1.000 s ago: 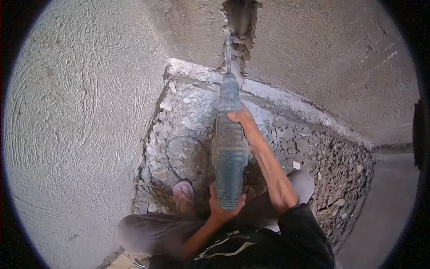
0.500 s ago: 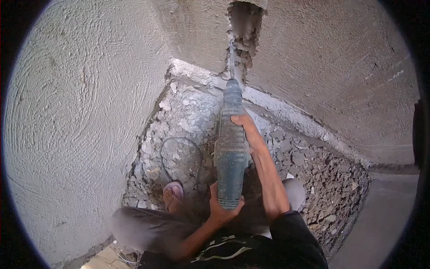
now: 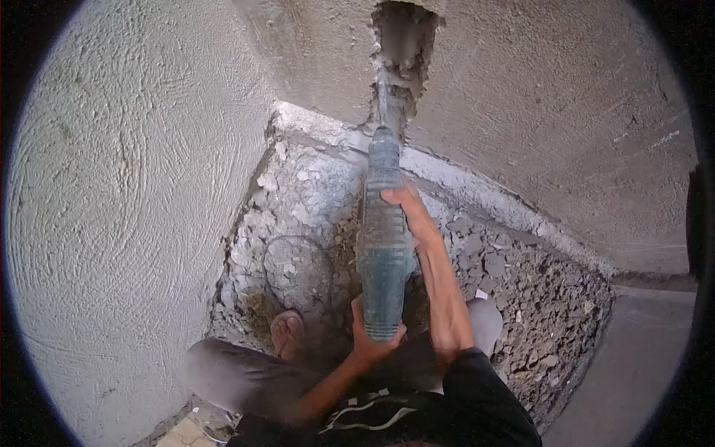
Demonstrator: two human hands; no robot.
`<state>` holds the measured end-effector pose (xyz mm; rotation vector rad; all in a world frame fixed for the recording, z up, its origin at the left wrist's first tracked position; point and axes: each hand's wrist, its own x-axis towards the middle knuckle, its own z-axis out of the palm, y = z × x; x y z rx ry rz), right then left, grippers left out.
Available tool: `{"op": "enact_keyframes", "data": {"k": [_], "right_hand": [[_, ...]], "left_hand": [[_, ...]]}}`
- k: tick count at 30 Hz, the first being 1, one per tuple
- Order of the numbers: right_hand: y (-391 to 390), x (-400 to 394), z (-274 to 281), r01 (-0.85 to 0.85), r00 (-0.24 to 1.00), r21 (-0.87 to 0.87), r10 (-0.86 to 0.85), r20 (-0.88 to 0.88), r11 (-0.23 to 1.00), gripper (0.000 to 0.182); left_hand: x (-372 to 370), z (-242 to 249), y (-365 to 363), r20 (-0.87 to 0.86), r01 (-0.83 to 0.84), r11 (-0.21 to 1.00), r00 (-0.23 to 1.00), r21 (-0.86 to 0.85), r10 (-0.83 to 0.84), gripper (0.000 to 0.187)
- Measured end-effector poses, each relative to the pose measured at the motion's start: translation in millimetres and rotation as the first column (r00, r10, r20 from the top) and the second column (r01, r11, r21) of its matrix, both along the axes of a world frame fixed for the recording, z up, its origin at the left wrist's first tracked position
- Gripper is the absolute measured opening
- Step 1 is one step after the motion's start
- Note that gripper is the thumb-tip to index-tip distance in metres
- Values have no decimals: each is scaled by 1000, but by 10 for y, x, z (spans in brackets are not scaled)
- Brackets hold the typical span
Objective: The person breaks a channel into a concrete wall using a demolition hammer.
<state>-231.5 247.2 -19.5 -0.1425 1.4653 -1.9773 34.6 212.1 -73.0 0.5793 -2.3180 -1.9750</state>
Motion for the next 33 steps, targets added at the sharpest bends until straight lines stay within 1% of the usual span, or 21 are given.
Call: {"op": "enact_keyframes", "data": {"k": [2, 4, 5, 7, 8, 10, 11, 12, 14, 15, 17, 18, 19, 21, 23, 24, 25, 27, 29, 31, 33], "right_hand": [[-23, -12, -135, 81, 996, 96, -84, 25, 992, 79], [-110, 8, 40, 76, 997, 38, -77, 28, 996, 77], [-158, 42, 157, 64, 998, -17, -64, 29, 998, 74], [-265, 103, 340, 91, 995, -54, -88, 51, 994, 71], [-333, 124, 396, 113, 991, -87, -106, 83, 990, 68], [-466, 135, 365, 148, 986, -97, -139, 94, 984, 69], [-535, 142, 336, 180, 979, -96, -169, 111, 979, 69], [-619, 151, 347, 180, 980, -105, -169, 108, 978, 69], [-786, 175, 386, 303, 950, -111, -291, 115, 946, 71], [-854, 191, 425, 301, 951, -116, -287, 118, 947, 71], [-947, 194, 541, 297, 948, -121, -277, 155, 947, 71], [-960, 248, 554, 296, 948, -131, -275, 158, 946, 71], [-977, 280, 569, 349, 932, -146, -325, 162, 926, 69], [-983, 289, 498, 401, 910, -161, -373, 178, 902, 66], [-748, 190, 279, 254, 965, -253, -228, 129, 933, 63], [-601, 282, 438, 265, 954, -198, -227, 193, 944, 62], [-475, 327, 529, 268, 955, -179, -236, 179, 947, 62], [-295, 392, 622, 186, 982, -92, -183, 37, 978, 65], [-195, 429, 609, 157, 988, -64, -157, -2, 986, 65], [-108, 439, 590, 136, 990, -49, -137, -29, 990, 65], [-73, 425, 600, 78, 997, -25, -79, -15, 997, 67]], "left_hand": [[33, 6, -43, -13, -35, 998, 999, 56, 35, 78], [94, -1, -172, -98, -6, 997, 995, -76, -2, 76], [70, 150, -247, -125, 2, 992, 992, -123, -17, 75], [5, 495, -404, 92, -175, 960, 983, 220, 158, 72], [6, 512, -528, 80, -170, 962, 984, 212, 156, 72], [51, 558, -785, 222, -33, 999, 975, -5, 33, 72], [65, 592, -872, 219, -33, 999, 975, -12, 35, 72], [43, 661, -953, 153, -75, 997, 985, -10, 76, 70], [-15, 712, -1245, 24, 0, 967, 1000, -254, 6, 59], [-59, 743, -1356, 26, -3, 966, 1000, -259, 10, 59], [-130, 800, -1531, 19, -72, 996, 997, 44, 72, 56], [-107, 793, -1648, 105, -54, 991, 994, 124, 41, 60], [-85, 751, -1638, 97, -51, 992, 995, 113, 40, 60], [-24, 669, -1472, 33, -103, 984, 994, -142, 108, 55], [-1, 838, -1146, 51, -144, 987, 988, -73, 148, 54], [42, 884, -979, 54, -76, 989, 995, -124, 83, 56], [56, 873, -820, 48, -14, 985, 999, -174, 22, 57], [165, 639, -518, 4, -44, 997, 999, -68, 45, 56], [248, 543, -283, -25, -76, 997, 997, 27, 77, 54], [284, 603, -133, 12, -185, 973, 983, 136, 185, 52], [250, 715, -25, -15, -206, 967, 977, 151, 211, 54]]}}
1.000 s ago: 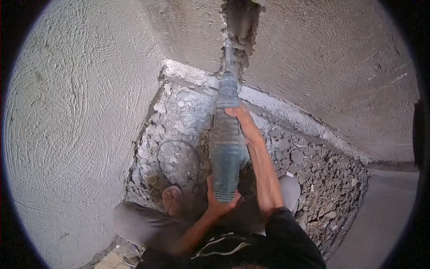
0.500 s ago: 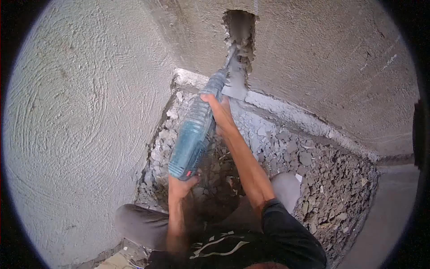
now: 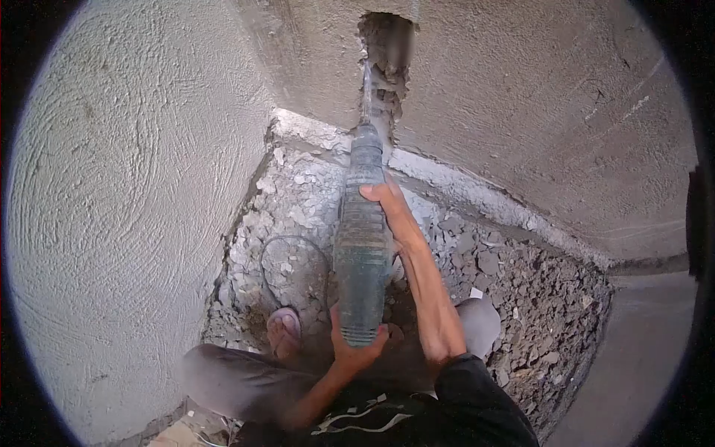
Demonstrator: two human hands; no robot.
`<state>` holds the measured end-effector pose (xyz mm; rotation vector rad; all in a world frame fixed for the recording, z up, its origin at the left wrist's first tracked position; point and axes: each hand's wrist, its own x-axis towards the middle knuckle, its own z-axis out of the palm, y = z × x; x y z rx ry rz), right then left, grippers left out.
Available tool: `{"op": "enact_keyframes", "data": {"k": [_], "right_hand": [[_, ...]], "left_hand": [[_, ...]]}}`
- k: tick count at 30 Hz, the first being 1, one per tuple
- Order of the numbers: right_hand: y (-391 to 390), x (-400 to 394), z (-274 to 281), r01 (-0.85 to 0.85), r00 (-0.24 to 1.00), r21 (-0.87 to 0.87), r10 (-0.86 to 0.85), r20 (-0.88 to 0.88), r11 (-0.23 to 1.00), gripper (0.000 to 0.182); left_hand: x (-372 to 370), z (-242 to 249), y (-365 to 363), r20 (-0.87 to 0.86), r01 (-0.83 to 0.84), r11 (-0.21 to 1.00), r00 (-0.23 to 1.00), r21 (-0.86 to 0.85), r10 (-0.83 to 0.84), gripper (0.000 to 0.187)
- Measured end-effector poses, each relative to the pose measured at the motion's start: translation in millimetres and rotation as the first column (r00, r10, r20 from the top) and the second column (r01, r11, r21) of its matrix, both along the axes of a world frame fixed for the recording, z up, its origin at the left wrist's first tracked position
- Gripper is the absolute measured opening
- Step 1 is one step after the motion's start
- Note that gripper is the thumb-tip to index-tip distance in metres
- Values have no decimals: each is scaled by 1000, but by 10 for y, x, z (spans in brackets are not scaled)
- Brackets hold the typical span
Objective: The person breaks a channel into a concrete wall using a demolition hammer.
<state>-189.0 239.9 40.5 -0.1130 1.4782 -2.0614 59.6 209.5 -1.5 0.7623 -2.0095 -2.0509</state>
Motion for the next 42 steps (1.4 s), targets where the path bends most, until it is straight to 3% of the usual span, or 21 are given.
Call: {"op": "enact_keyframes", "data": {"k": [5, 7, 11, 14, 16, 17, 19, 22, 24, 32, 37, 38, 40, 41, 42], "right_hand": [[14, -63, 162, -27, 999, -26, 28, 46, 999, 67], [16, -110, 146, -26, 994, -26, 28, 102, 999, 68], [-15, -286, -160, 5, 976, -106, 18, 216, 994, 65], [-97, -406, -224, -11, 982, -128, 35, 186, 992, 64], [-69, -287, -324, 9, 984, -90, 7, 176, 996, 63], [-65, -293, -402, 9, 995, -17, -7, 101, 1000, 63], [-64, -346, -419, 18, 1000, 47, -18, 5, 999, 63], [3, -216, -309, 6, 999, 25, -7, 31, 1000, 65], [83, -167, -63, -23, 984, -46, 31, 177, 999, 69], [126, -279, -52, -51, 985, -61, 60, 160, 997, 77], [43, -450, -151, -51, 975, -129, 77, 209, 990, 75], [13, -441, -147, -39, 988, -85, 51, 147, 996, 71], [-4, -423, -153, -20, 996, -40, 23, 92, 999, 68], [-43, -452, -154, -9, 992, -117, 23, 122, 993, 64], [-80, -463, -132, 0, 991, -156, 22, 135, 988, 62]], "left_hand": [[-47, 2, 68, -51, -7, 999, 999, -37, 5, 65], [-159, 109, 9, -143, -21, 982, 990, -187, -6, 65], [-238, 84, -25, -98, -33, 948, 995, -317, 2, 63], [-377, 33, -77, -127, -68, 972, 991, -227, 40, 62], [-253, -110, -56, 118, -25, 998, 993, 55, 18, 64], [-216, -217, -57, 118, -24, 998, 993, 65, 17, 64], [-193, -398, -149, 104, 120, 987, 989, -111, -108, 66], [-52, -326, -88, 62, 87, 982, 995, -166, -78, 71], [-48, -182, -34, 56, 81, 983, 996, -166, -73, 71], [-166, -40, 84, 13, 131, 935, 991, -328, -134, 73], [-341, -29, -28, -6, 186, 818, 974, -545, -225, 73], [-363, -38, -60, -11, 192, 778, 969, -598, -248, 72], [-317, -10, -164, 26, 217, 854, 972, -472, -232, 73], [-301, 9, -226, 38, 219, 876, 974, -430, -225, 73], [-291, 41, -306, 44, 221, 846, 973, -486, -228, 73]]}}
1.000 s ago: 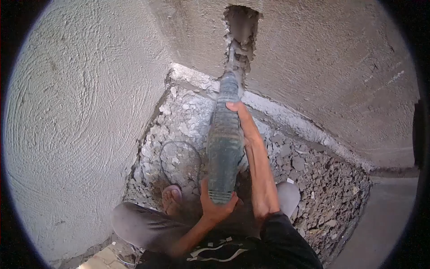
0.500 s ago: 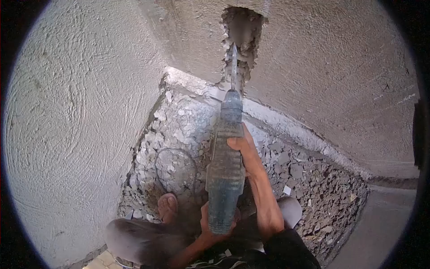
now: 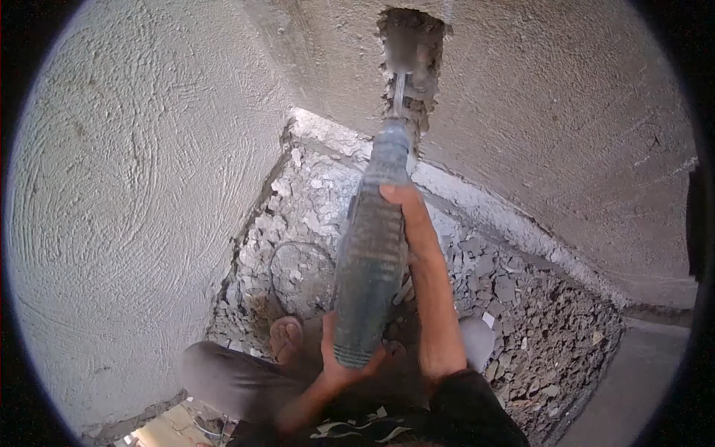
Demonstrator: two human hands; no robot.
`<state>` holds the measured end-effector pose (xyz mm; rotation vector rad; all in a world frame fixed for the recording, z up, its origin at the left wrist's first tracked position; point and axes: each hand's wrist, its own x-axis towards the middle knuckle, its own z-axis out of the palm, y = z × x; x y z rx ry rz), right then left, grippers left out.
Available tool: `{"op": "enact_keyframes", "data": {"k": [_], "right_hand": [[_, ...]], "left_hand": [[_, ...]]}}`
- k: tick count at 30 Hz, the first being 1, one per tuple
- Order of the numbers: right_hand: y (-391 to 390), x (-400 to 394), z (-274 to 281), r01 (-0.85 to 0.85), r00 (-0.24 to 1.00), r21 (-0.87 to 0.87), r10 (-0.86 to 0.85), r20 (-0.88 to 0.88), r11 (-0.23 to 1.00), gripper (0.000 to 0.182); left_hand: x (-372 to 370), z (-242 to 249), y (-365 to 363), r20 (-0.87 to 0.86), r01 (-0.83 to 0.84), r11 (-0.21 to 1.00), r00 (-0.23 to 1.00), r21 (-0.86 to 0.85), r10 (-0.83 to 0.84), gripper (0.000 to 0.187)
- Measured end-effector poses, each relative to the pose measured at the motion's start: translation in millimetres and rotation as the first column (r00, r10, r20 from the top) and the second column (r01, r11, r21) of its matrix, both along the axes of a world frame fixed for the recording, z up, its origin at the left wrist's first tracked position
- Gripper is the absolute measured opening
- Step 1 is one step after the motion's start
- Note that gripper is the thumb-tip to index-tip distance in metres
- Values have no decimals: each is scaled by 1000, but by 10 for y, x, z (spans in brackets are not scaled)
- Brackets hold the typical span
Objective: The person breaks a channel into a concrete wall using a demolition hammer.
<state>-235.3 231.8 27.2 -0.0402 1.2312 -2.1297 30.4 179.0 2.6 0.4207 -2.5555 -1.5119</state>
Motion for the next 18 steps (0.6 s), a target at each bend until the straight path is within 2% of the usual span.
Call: {"op": "enact_keyframes", "data": {"k": [2, 3, 7, 8, 9, 10, 12, 13, 15, 16, 18], "right_hand": [[-96, -12, 73, 30, 1000, -39, -29, 7, 999, 56], [-167, 7, 121, 50, 999, -39, -50, 1, 998, 51], [-483, 36, 107, 121, 992, -84, -124, -30, 989, 40], [-542, 39, 130, 100, 995, -166, -93, 47, 981, 39], [-599, 60, 204, 84, 991, -249, -54, 123, 965, 39], [-658, 99, 274, 90, 990, -265, -57, 127, 960, 39], [-805, 223, 543, 146, 972, -468, -38, 233, 871, 42], [-898, 300, 656, 159, 970, -496, -42, 238, 854, 42], [-1036, 403, 864, 217, 955, -572, -50, 293, 791, 45], [-1059, 469, 942, 235, 952, -589, -60, 301, 773, 45], [-1095, 518, 1067, 234, 953, -694, -17, 304, 681, 54]], "left_hand": [[-89, 180, -138, -16, 15, 998, 1000, -64, -16, 73], [-163, 416, -191, 175, -220, 904, 971, 367, 166, 72], [-147, 593, -578, 153, -189, 961, 975, 203, 160, 63], [-176, 712, -687, 182, -165, 974, 974, 157, 135, 61], [-173, 739, -809, 12, -131, 991, 991, -6, 131, 57], [-124, 838, -955, 13, -125, 992, 992, -23, 126, 57], [-129, 1338, -1205, 120, -71, 975, 988, -210, 98, 53], [-93, 1606, -1265, 122, -59, 968, 988, -242, 90, 53], [-71, 2105, -1297, 163, -152, 962, 968, -228, 192, 57], [-46, 2282, -1313, 166, -133, 958, 970, -252, 179, 57], [-55, 2550, -1348, 50, -71, 917, 994, -393, 98, 64]]}}
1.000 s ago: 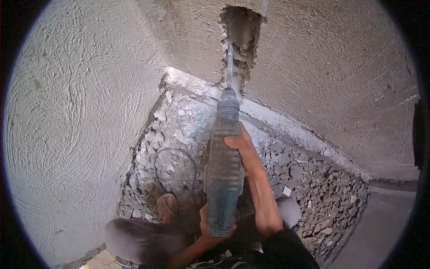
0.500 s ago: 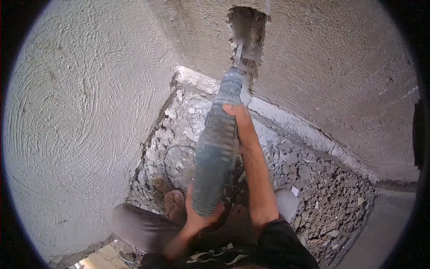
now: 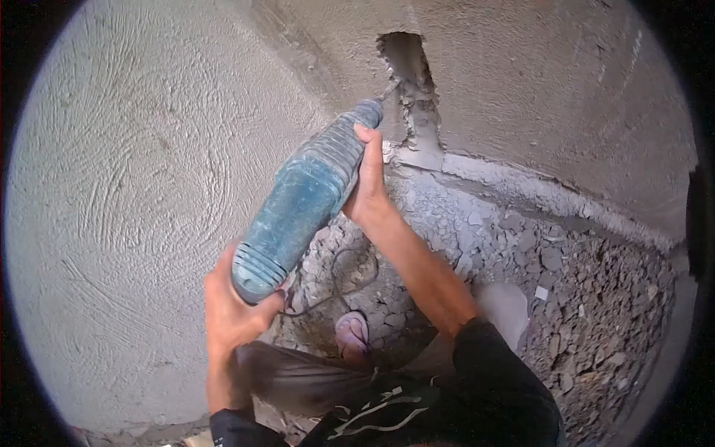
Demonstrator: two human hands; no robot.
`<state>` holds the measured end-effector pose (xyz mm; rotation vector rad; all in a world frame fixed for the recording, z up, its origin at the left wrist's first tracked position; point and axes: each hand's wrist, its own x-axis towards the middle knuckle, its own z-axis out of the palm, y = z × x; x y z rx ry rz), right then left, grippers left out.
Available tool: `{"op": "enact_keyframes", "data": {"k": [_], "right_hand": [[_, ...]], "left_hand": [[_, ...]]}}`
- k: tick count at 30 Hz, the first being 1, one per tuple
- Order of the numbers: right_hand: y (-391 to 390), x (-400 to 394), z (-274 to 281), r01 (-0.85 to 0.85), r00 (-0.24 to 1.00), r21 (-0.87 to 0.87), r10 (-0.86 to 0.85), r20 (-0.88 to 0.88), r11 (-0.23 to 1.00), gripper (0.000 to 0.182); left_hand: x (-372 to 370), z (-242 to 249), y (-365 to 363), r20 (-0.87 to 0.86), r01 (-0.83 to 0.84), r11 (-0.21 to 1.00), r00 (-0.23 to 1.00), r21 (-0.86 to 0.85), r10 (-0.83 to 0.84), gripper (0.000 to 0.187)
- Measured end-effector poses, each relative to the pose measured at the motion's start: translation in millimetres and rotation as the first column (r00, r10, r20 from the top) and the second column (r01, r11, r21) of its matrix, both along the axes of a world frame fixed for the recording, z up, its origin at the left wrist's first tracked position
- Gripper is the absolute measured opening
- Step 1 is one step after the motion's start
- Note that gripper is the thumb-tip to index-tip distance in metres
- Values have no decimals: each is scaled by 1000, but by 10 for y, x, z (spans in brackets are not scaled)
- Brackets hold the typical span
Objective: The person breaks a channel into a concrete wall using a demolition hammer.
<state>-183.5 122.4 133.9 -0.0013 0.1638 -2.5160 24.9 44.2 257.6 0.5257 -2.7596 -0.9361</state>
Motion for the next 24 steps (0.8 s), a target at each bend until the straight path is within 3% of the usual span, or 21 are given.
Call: {"op": "enact_keyframes", "data": {"k": [1, 6, 12, 13, 16, 19, 20, 21, 23, 24], "right_hand": [[-38, -3, -9, 30, 999, 10, -30, -41, 1000, 65], [81, -137, 96, -71, 989, -124, 54, -134, 990, 70], [85, -414, 193, 17, 987, -171, -44, -154, 985, 76], [79, -455, 223, 29, 984, -141, -53, -172, 990, 79], [-36, -562, 325, 83, 964, -189, -127, -234, 978, 93], [-96, -659, 382, 131, 959, -270, -191, -209, 954, 91], [-100, -701, 416, 144, 958, -310, -211, -195, 940, 91], [-111, -715, 419, 140, 961, -308, -205, -188, 941, 91], [-131, -755, 439, 199, 958, -329, -254, -134, 923, 74], [-143, -799, 442, 192, 959, -332, -248, -136, 924, 74]], "left_hand": [[-35, 109, -16, 8, 11, 1000, 1000, -9, -11, 64], [-226, 489, 25, 56, 138, 929, 990, -343, -126, 74], [-692, 846, -156, 142, 266, 844, 964, -466, -225, 80], [-759, 889, -211, 103, 273, 708, 956, -651, -274, 81], [-857, 1088, -450, 104, 268, 564, 947, -781, -304, 85], [-1067, 1272, -389, 133, 273, 708, 960, -651, -248, 64], [-1124, 1330, -389, 136, 267, 710, 962, -651, -237, 64], [-1170, 1384, -406, 165, 318, 629, 943, -709, -291, 62], [-1253, 1443, -373, 170, 330, 599, 936, -729, -308, 59], [-1293, 1475, -354, 173, 335, 584, 933, -739, -316, 57]]}}
